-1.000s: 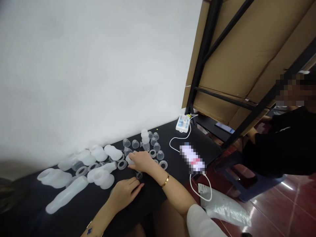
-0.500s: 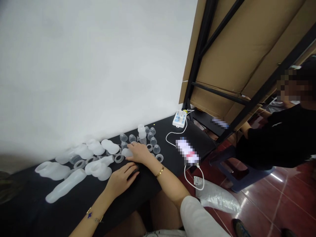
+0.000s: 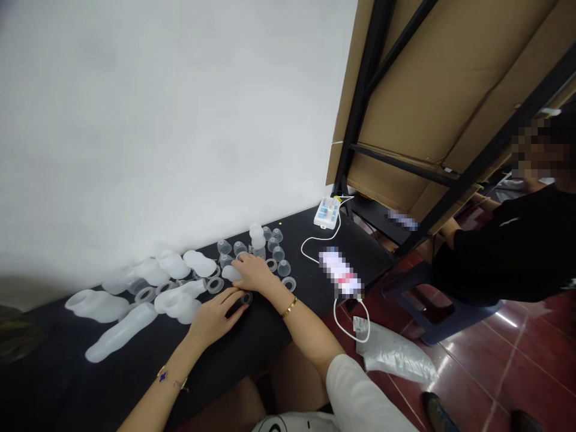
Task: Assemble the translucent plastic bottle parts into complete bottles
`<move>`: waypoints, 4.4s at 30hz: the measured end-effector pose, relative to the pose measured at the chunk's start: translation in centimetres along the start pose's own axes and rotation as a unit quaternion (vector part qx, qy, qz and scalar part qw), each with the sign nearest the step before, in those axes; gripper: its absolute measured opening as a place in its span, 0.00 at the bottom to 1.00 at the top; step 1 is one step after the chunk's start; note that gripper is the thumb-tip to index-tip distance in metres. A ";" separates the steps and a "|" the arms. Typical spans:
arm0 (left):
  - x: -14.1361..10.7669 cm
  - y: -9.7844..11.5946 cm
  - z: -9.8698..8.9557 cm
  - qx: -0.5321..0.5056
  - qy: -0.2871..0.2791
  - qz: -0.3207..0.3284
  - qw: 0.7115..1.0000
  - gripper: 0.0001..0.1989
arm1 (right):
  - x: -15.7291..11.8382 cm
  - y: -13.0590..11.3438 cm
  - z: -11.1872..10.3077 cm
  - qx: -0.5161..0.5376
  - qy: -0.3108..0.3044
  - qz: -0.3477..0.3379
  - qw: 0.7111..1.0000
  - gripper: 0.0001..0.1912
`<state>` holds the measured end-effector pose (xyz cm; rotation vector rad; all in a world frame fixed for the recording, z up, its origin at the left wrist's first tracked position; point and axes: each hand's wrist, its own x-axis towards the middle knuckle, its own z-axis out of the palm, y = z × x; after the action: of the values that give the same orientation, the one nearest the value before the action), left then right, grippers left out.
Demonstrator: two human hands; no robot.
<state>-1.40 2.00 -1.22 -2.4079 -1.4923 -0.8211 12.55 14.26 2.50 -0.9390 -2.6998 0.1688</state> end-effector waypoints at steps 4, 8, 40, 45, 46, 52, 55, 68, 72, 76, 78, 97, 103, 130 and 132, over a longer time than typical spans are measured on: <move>0.2 0.0 -0.2 -0.006 -0.004 -0.011 1.000 0.11 | 0.1 0.2 0.0 0.006 -0.005 -0.003 1.000 0.24; 0.3 0.1 -0.6 -0.025 -0.015 -0.028 0.999 0.11 | 0.1 0.1 -0.1 0.031 -0.010 -0.003 0.999 0.23; 0.0 1.2 -1.3 -0.059 0.015 -0.052 0.997 0.10 | 0.1 -0.3 0.0 0.260 0.052 -0.031 0.964 0.27; 0.0 1.2 -1.3 -0.069 0.012 -0.049 0.996 0.10 | 0.1 -0.1 -0.1 0.280 0.053 -0.045 0.958 0.27; 0.0 1.2 -1.3 -0.069 0.012 -0.053 0.996 0.10 | 0.1 -0.1 -0.1 0.281 0.056 -0.047 0.957 0.27; 0.0 1.3 -1.4 -0.069 0.014 -0.055 0.996 0.10 | -0.1 -0.3 -0.6 0.292 0.034 -0.035 0.955 0.30; 0.0 1.3 -1.4 -0.073 0.011 -0.055 0.996 0.10 | -0.1 -0.3 -0.7 0.299 0.032 -0.034 0.953 0.34; -0.1 1.2 -0.9 -0.069 0.003 -0.064 0.996 0.06 | -0.4 -0.5 -1.2 0.242 0.051 -0.037 0.968 0.35; -0.2 1.2 -0.7 -0.063 0.005 -0.059 0.996 0.05 | -0.3 -0.4 -1.0 0.240 0.047 -0.029 0.969 0.34; -0.1 1.2 -0.7 -0.060 0.011 -0.058 0.996 0.05 | -0.3 -0.5 -1.0 0.235 0.048 -0.029 0.970 0.35; 0.0 1.3 -0.9 -0.061 0.007 -0.062 0.996 0.05 | -0.4 -0.6 -1.2 0.232 0.054 -0.031 0.971 0.34; 0.1 1.5 -1.5 -0.060 -0.055 -0.081 0.993 0.05 | -0.4 0.1 -2.7 0.189 0.050 0.033 0.980 0.31; 0.1 1.4 -1.7 -0.051 -0.030 -0.041 0.997 0.07 | -0.3 0.5 -2.2 0.202 0.052 0.033 0.977 0.34; -3.7 -6.2 -9.6 -0.133 -0.020 -0.329 0.935 0.28 | 0.3 -0.6 0.5 0.264 0.026 0.003 0.964 0.35; -3.6 -6.1 -9.2 -0.125 -0.010 -0.332 0.935 0.25 | 0.3 -0.7 0.6 0.251 0.030 0.004 0.967 0.34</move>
<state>-11.22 -1.88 3.67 -2.0529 -2.3892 -1.1690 11.76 13.88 2.07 -0.7774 -2.4126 0.7697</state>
